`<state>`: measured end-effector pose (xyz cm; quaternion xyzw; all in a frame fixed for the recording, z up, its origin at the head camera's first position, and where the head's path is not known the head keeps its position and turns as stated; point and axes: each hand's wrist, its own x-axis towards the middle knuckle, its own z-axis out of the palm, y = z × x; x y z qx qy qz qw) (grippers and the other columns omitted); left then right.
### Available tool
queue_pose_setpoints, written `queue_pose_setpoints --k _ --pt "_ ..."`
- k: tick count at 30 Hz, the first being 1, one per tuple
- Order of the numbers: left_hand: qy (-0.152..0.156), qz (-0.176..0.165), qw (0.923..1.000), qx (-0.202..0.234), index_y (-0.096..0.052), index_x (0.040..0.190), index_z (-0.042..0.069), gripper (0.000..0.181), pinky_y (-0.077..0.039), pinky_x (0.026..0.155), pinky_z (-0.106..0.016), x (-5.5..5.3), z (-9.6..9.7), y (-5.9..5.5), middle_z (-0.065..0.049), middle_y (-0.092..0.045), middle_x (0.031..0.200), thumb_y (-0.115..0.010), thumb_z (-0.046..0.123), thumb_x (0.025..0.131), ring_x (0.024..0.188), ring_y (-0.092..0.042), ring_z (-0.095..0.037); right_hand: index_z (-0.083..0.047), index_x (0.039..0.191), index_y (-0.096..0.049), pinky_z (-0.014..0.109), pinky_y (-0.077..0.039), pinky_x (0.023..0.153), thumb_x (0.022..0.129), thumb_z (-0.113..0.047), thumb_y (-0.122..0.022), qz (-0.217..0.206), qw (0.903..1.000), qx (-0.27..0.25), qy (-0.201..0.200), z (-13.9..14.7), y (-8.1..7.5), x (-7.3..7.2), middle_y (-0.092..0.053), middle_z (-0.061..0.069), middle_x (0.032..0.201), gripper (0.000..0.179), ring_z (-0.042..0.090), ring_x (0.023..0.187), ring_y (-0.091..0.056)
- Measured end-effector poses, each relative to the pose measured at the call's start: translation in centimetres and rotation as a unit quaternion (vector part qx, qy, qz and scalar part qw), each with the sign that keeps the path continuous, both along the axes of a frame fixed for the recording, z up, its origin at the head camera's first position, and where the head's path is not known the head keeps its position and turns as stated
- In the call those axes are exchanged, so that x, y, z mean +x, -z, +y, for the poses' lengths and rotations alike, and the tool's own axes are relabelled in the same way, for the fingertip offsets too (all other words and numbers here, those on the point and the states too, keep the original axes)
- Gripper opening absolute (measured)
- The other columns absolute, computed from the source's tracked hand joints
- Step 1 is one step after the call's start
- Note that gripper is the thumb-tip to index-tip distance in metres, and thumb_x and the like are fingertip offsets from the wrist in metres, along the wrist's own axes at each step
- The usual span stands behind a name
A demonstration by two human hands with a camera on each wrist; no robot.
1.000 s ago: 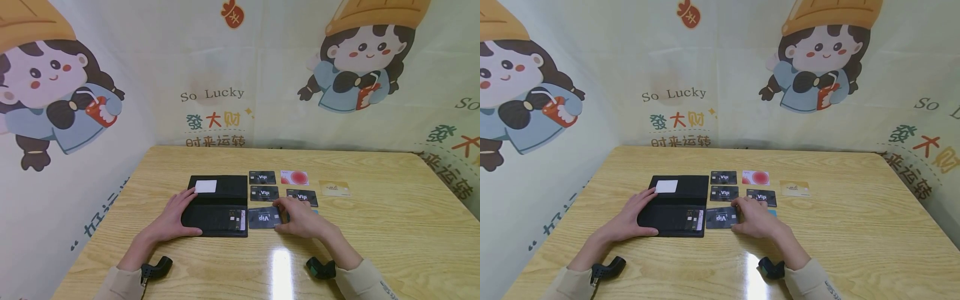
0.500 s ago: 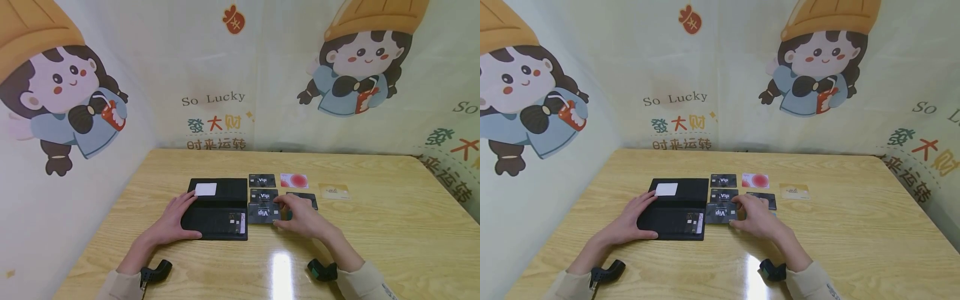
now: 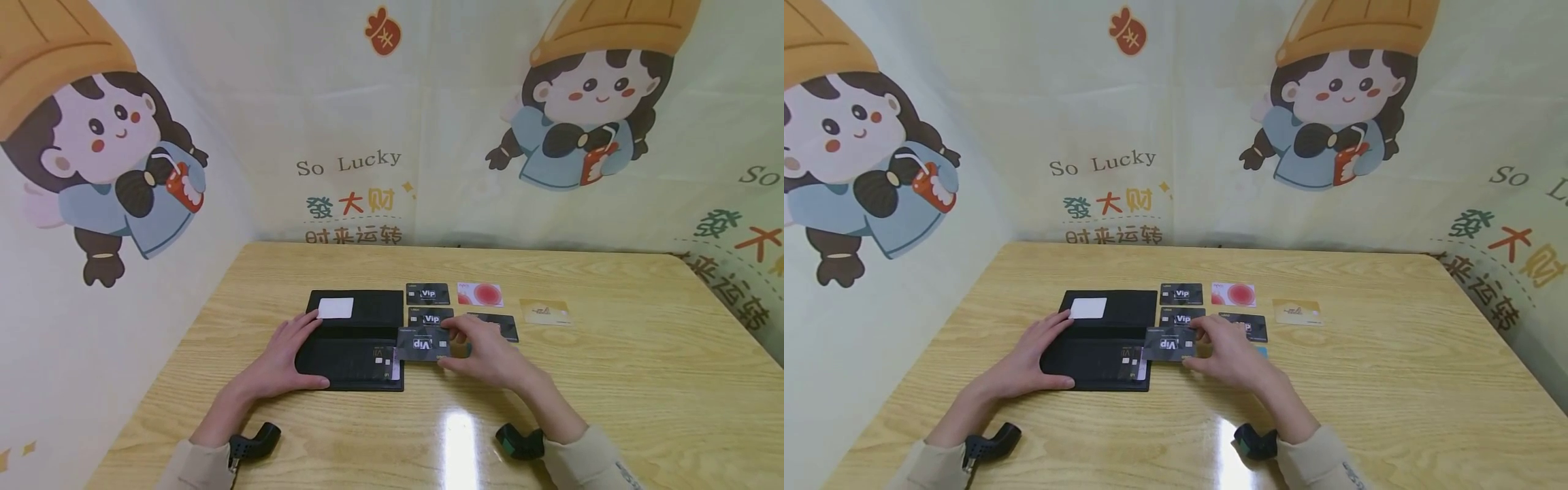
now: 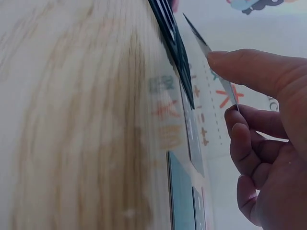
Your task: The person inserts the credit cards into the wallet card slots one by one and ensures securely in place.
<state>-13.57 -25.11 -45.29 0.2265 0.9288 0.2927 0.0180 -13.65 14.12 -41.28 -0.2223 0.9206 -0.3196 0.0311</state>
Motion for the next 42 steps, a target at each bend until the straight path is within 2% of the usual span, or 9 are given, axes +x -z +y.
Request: queue_pose_setpoints --k 14,24,42 --pt "-0.002 -0.008 1.0 0.001 -0.036 0.155 0.004 0.11 -0.002 0.119 -0.058 0.0 0.1 -0.1 -0.014 -0.024 0.164 -0.087 0.054 0.072 0.15 -0.014 -0.038 -0.004 0.124 -0.064 0.033 -0.053 0.082 0.081 -0.023 -0.087 0.001 0.9992 -0.033 -0.023 -1.9 0.2 0.1 -0.059 -0.004 0.101 0.052 0.015 0.092 -0.054" --pt "-0.003 -0.005 1.0 0.001 -0.036 0.155 0.004 0.11 -0.003 0.119 -0.059 0.1 0.0 0.0 -0.014 -0.024 0.164 -0.087 0.053 0.071 0.15 -0.014 -0.038 -0.001 0.122 -0.064 0.03 -0.052 0.081 0.082 -0.023 -0.086 -0.007 0.9974 -0.043 -0.057 -3.5 0.1 0.1 -0.057 -0.003 0.099 0.05 0.015 0.09 -0.053" --pt "0.004 -0.001 1.0 0.004 -0.035 0.155 0.002 0.109 -0.002 0.118 -0.059 0.1 -0.1 -0.1 -0.015 -0.023 0.164 -0.087 0.051 0.072 0.15 -0.013 -0.038 -0.002 0.118 -0.067 0.029 -0.052 0.073 0.077 -0.026 -0.09 0.003 0.9995 0.014 -0.028 -5.3 -0.1 0.8 -0.058 -0.005 0.09 0.052 0.014 0.082 -0.053"
